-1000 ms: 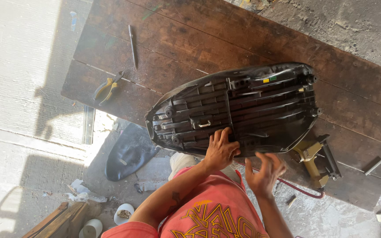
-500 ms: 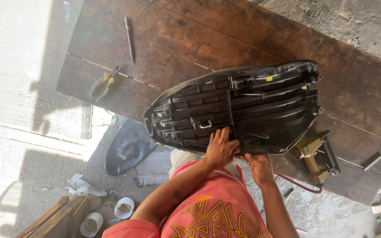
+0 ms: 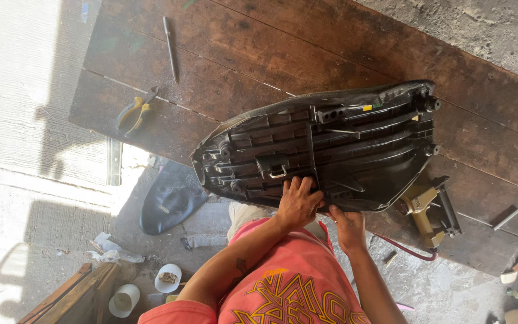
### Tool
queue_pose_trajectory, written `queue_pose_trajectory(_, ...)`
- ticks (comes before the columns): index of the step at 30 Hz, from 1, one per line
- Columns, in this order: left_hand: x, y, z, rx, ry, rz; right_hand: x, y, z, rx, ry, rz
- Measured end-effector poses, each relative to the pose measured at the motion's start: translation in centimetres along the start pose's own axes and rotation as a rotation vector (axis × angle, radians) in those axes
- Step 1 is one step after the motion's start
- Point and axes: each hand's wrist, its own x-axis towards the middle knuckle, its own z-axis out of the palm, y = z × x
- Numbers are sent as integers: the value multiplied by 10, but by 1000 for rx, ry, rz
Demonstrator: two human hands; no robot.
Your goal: The person stretches and secures a black fabric cover over a motorcycle seat using a pneumatic staple gun. They repeatedly pull the fabric taut and staple it to the underside of the seat, working around the edges and contours.
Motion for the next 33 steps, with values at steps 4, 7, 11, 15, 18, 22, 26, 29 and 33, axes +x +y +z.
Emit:
queue_pose_trajectory(4,-3,-2,4,14,27,31,4,12,-4,-31,78,6)
queue_pose_trajectory(7,-2,-6,8,39,4,32,8,18,-6,-52,115,-3)
queue_pose_trajectory(11,0,-9,14,70,-11,35,10,18,-3,-24,138,18)
queue_pose_trajectory(15,-7,-8,18,29,23,31,3,13,-2,-23,92,59)
queue_pose_trajectory(18,-9,-10,19,5,68,26,2,7,-17,-102,-10,144)
queue_pose_trajectory(22,-9,-11,20,-30,21,1,-6,3,-68,-391,-60,276)
queue_pose_trajectory(26,-12,-9,20,-23,78,24,-20,-4,-139,-704,299,303)
queue_pose_trajectory(29,-11,-8,18,-17,91,33,-31,-3,-168,-605,376,64)
queue_pose_trajectory(33,-11,-5,17,11,101,46,-31,3,-180,-837,388,112)
